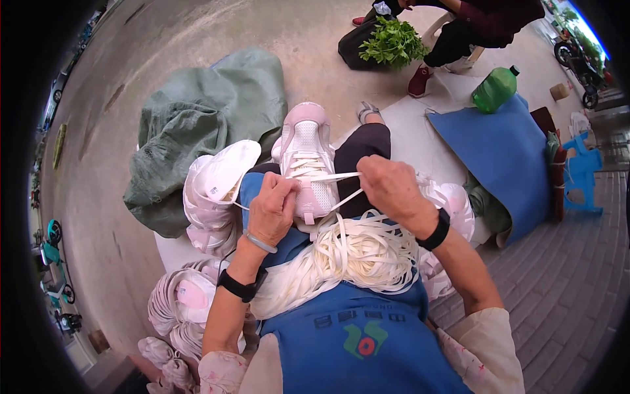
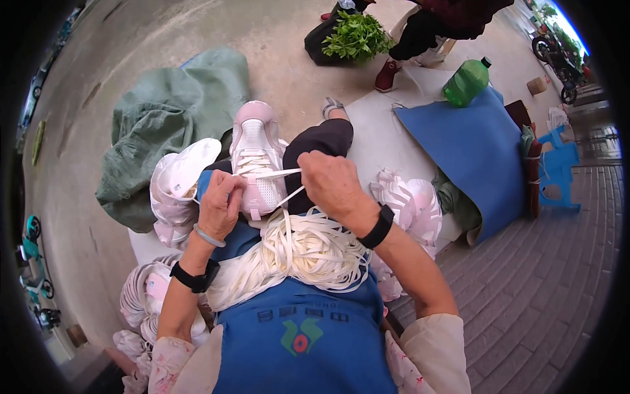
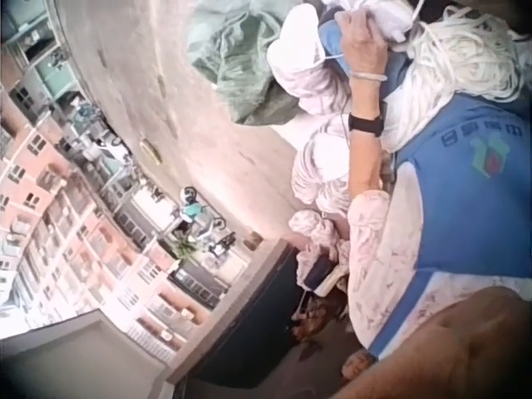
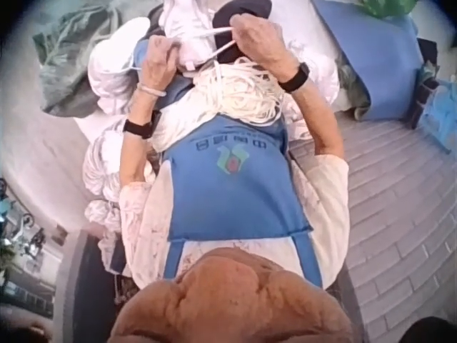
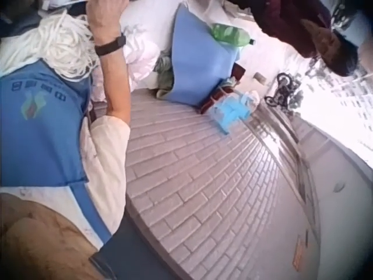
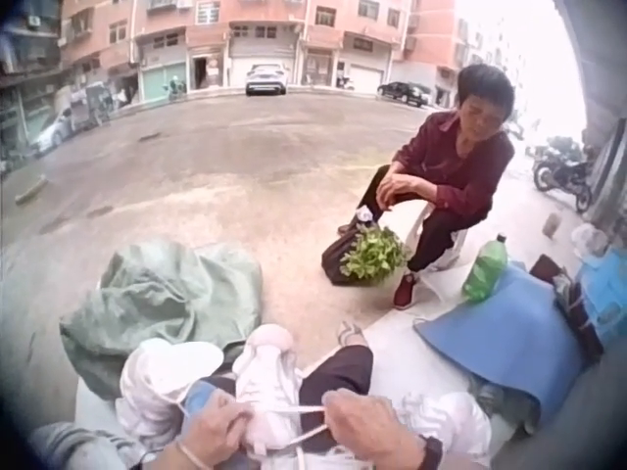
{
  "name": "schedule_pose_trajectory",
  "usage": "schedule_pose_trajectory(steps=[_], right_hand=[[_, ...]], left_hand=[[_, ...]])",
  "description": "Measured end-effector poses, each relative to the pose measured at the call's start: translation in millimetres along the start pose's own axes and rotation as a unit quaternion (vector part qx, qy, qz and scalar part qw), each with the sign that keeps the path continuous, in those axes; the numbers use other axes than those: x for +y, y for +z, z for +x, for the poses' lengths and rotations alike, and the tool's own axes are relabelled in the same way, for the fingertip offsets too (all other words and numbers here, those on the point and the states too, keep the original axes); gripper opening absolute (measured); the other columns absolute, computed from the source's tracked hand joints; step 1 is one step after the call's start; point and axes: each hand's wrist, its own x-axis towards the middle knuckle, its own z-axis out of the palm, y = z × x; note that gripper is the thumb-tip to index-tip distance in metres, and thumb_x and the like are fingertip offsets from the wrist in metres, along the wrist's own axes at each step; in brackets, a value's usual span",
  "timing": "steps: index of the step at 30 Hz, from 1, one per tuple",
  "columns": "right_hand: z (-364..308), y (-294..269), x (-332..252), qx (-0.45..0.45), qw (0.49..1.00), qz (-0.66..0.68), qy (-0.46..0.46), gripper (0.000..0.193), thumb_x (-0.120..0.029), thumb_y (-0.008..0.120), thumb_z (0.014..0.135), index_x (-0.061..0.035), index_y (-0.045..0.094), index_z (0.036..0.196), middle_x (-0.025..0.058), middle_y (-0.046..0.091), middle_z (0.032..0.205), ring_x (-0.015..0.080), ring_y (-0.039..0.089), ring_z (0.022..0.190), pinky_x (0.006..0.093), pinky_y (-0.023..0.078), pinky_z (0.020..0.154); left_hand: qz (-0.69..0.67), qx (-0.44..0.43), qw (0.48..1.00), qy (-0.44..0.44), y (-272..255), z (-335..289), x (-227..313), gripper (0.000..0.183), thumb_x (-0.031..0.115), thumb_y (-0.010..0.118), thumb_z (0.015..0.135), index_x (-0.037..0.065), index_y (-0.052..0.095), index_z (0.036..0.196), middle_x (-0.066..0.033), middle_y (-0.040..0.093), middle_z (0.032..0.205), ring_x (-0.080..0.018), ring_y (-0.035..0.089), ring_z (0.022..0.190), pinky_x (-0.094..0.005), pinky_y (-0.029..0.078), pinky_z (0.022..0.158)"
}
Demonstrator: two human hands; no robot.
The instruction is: Manually lacing a white and pink athletic shoe while sitting outdoors.
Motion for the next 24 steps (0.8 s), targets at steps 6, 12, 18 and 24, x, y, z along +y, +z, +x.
schedule_pose_trajectory(steps=[6,12,18,24], right_hand=[[-7,-21,-9,-0.234,0.949,0.212,0.017,0.022,-0.020,0.055,0.088,0.0005,0.063,0.082,0.0211,0.063,0.073,0.0385,0.063,0.074,0.0445,0.049,0.067],[-20,2,12,-0.064,0.981,0.179,0.024,0.012,-0.006,0.053,0.090,0.0006,0.062,0.095,0.0197,0.065,0.086,0.0371,0.064,0.079,0.0390,0.050,0.071],[-11,2,8,-0.059,0.977,0.205,-0.022,0.015,-0.008,0.057,0.087,-0.0014,0.063,0.099,0.0151,0.064,0.087,0.0316,0.064,0.081,0.0359,0.050,0.071],[-7,13,-4,-0.100,0.993,0.042,-0.045,0.011,-0.017,0.063,0.086,-0.0070,0.063,0.090,0.0109,0.056,0.082,0.0316,0.060,0.075,0.0417,0.049,0.066]], left_hand=[[-0.166,0.059,0.981,-0.078,3,-10,-6,0.011,0.006,0.060,0.088,0.004,0.061,0.099,-0.0111,0.053,0.081,-0.0202,0.054,0.069,-0.0303,0.044,0.061],[-0.193,-0.083,0.953,-0.218,-60,-39,26,0.017,0.010,0.050,0.095,0.001,0.061,0.104,0.0044,0.048,0.072,-0.0033,0.040,0.065,-0.0191,0.032,0.057],[-0.551,0.077,0.799,-0.230,-160,-139,42,0.012,0.008,0.047,0.094,-0.002,0.052,0.096,-0.0020,0.043,0.067,-0.0034,0.030,0.046,-0.0187,0.026,0.040],[-0.562,0.142,0.773,-0.260,-151,-158,43,0.016,0.012,0.051,0.095,-0.002,0.052,0.102,-0.0002,0.041,0.066,-0.0022,0.027,0.045,-0.0169,0.022,0.038]])
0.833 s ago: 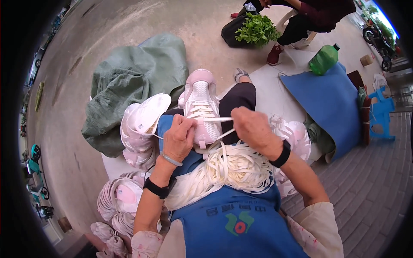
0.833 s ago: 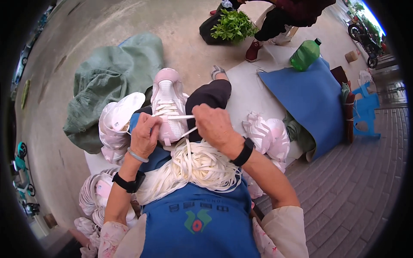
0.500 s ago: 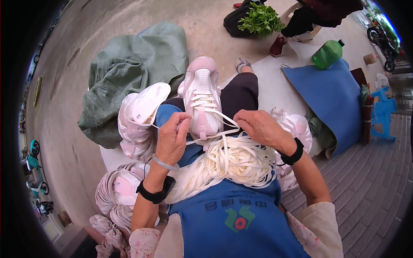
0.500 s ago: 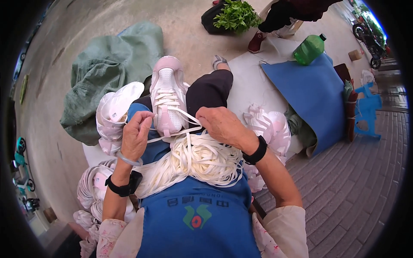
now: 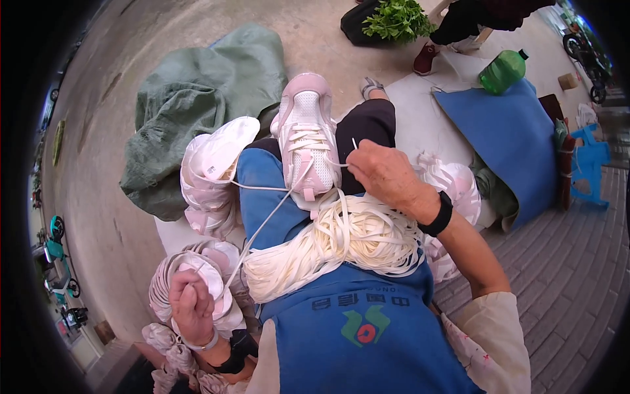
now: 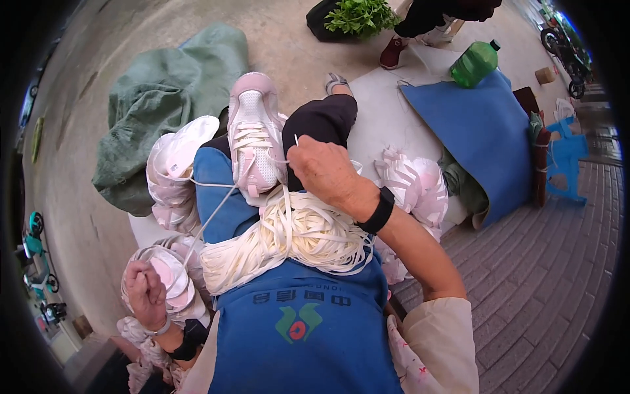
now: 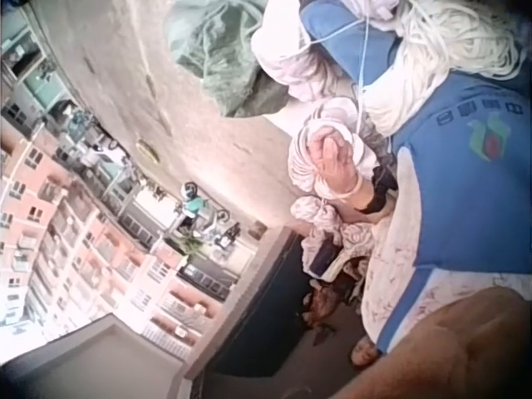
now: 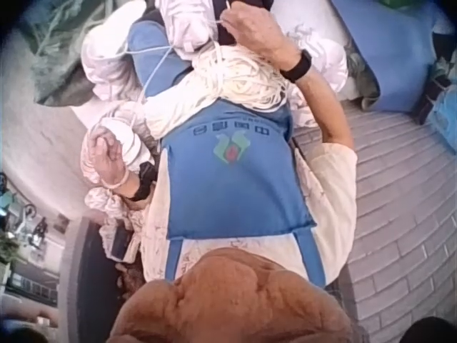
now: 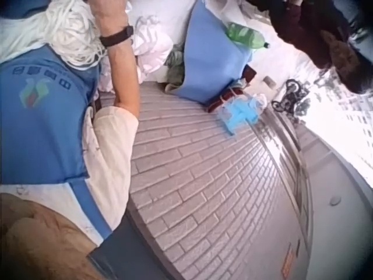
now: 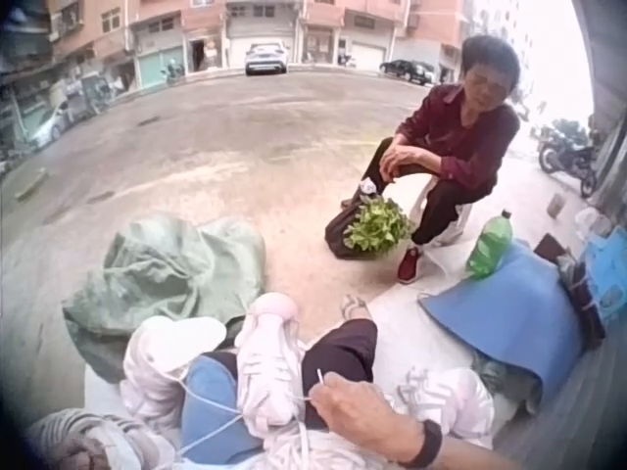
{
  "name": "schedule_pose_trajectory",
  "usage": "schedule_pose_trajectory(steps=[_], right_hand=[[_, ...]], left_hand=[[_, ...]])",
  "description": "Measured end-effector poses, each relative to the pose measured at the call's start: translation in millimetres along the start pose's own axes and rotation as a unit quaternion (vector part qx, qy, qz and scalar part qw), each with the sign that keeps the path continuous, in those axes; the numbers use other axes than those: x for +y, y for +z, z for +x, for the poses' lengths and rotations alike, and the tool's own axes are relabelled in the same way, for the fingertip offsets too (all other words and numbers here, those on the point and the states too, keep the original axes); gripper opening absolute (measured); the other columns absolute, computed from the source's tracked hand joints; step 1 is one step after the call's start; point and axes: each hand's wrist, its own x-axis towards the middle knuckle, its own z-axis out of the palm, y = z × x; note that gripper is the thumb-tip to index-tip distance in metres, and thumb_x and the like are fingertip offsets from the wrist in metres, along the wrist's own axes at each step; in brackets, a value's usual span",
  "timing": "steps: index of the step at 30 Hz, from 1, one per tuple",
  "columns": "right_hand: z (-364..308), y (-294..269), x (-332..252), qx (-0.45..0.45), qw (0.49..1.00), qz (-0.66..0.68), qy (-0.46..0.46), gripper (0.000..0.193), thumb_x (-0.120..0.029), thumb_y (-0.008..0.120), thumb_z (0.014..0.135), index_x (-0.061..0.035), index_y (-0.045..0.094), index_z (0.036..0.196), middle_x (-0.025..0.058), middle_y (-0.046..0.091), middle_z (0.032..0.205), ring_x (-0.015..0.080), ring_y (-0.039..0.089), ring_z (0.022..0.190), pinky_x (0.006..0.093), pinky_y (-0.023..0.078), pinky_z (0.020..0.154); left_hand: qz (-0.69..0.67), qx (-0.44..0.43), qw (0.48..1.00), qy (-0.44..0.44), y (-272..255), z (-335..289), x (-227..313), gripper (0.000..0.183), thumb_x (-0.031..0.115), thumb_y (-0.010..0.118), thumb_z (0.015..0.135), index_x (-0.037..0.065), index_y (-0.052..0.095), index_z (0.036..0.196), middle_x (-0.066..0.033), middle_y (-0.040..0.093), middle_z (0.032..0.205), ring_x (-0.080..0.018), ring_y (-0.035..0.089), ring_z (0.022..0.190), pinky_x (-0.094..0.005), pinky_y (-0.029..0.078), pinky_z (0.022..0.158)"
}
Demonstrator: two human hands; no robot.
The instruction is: Manually lacing a white and pink athletic shoe while sitting outdoors.
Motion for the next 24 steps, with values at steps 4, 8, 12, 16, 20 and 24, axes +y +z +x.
schedule_pose_trajectory(steps=[4,8,12,16,20,24], right_hand=[[7,-23,20,0.109,0.993,-0.041,0.015,0.015,-0.017,0.057,0.088,-0.0036,0.058,0.081,0.0144,0.057,0.080,0.0348,0.061,0.074,0.0447,0.050,0.065],[9,-24,20,0.174,0.983,0.056,-0.006,0.019,-0.007,0.056,0.087,-0.0044,0.061,0.105,0.0165,0.063,0.089,0.0351,0.063,0.079,0.0418,0.051,0.070],[16,-15,-20,0.097,0.969,0.229,0.014,0.031,-0.003,0.051,0.086,0.0022,0.052,0.117,0.0210,0.063,0.086,0.0374,0.063,0.082,0.0421,0.051,0.072],[23,2,-21,0.074,0.978,0.196,0.003,0.020,-0.011,0.054,0.086,0.0016,0.062,0.100,0.0223,0.065,0.091,0.0385,0.064,0.084,0.0442,0.051,0.076],[31,13,-30,0.103,0.982,0.150,0.039,0.020,-0.019,0.063,0.082,-0.0001,0.060,0.090,0.0197,0.064,0.083,0.0386,0.063,0.079,0.0458,0.050,0.069],[37,18,-38,0.075,0.989,0.119,0.050,0.024,-0.022,0.067,0.077,-0.0009,0.058,0.085,0.0188,0.063,0.078,0.0393,0.064,0.075,0.0467,0.051,0.065]], left_hand=[[0.200,0.057,0.974,-0.090,39,47,-34,0.018,0.018,0.056,0.095,0.001,0.061,0.098,0.0039,0.049,0.069,-0.0005,0.031,0.049,-0.0175,0.024,0.042],[0.320,-0.007,0.947,0.033,86,109,-78,0.015,0.018,0.057,0.095,0.004,0.063,0.098,0.0038,0.054,0.074,-0.0011,0.039,0.054,-0.0160,0.028,0.046],[0.474,-0.025,0.860,0.188,104,152,-110,0.012,0.010,0.061,0.090,0.002,0.063,0.099,-0.0035,0.057,0.076,-0.0107,0.052,0.068,-0.0246,0.043,0.062],[0.508,-0.045,0.829,0.231,111,166,-120,0.009,0.005,0.061,0.085,0.002,0.062,0.094,-0.0097,0.057,0.080,-0.0201,0.057,0.070,-0.0303,0.046,0.064],[0.533,-0.066,0.803,0.258,115,168,-120,0.012,0.001,0.060,0.083,0.003,0.061,0.094,-0.0115,0.055,0.081,-0.0249,0.056,0.072,-0.0332,0.045,0.065],[0.520,-0.072,0.820,0.228,113,169,-118,0.013,-0.001,0.059,0.082,0.003,0.060,0.094,-0.0113,0.053,0.080,-0.0262,0.055,0.072,-0.0346,0.045,0.065]])
